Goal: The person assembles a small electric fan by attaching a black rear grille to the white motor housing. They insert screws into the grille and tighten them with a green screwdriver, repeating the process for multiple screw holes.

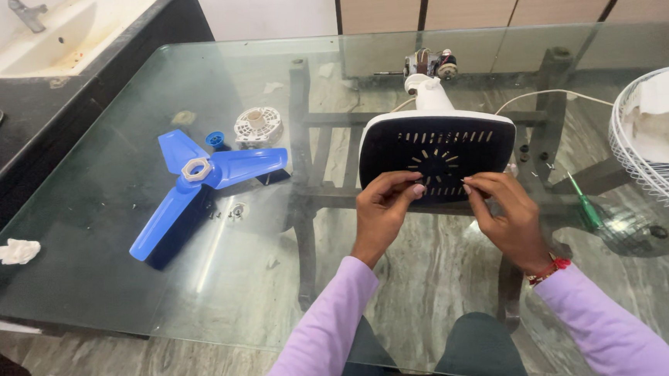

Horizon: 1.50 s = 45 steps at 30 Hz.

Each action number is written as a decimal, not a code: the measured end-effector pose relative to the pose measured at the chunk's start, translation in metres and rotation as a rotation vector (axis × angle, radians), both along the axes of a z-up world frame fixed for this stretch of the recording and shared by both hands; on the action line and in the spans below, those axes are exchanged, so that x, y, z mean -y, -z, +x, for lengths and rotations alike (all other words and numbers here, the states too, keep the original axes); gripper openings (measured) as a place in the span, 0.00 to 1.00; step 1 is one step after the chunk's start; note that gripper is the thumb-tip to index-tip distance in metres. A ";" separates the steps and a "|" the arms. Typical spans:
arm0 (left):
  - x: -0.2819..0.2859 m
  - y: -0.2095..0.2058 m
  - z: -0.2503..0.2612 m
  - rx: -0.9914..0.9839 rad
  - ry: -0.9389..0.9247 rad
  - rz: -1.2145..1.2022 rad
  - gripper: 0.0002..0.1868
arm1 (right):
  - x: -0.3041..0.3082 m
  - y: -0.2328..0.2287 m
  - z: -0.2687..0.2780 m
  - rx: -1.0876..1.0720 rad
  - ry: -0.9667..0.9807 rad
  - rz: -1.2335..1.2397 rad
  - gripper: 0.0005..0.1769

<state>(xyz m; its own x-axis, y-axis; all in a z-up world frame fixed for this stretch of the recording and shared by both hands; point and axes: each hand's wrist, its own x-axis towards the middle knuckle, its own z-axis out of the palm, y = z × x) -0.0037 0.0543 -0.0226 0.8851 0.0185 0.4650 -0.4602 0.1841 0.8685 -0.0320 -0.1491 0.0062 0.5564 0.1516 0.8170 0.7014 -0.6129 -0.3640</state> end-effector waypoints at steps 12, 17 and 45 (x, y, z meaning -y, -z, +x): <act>-0.036 -0.017 0.002 0.368 -0.445 -0.118 0.10 | 0.003 0.003 0.004 0.031 -0.028 0.015 0.10; -0.063 -0.005 0.031 0.080 -0.367 -0.495 0.10 | 0.006 0.004 0.004 0.087 -0.016 -0.023 0.10; -0.001 0.009 -0.001 0.151 -0.023 0.066 0.11 | 0.000 0.000 -0.002 -0.014 -0.053 0.120 0.10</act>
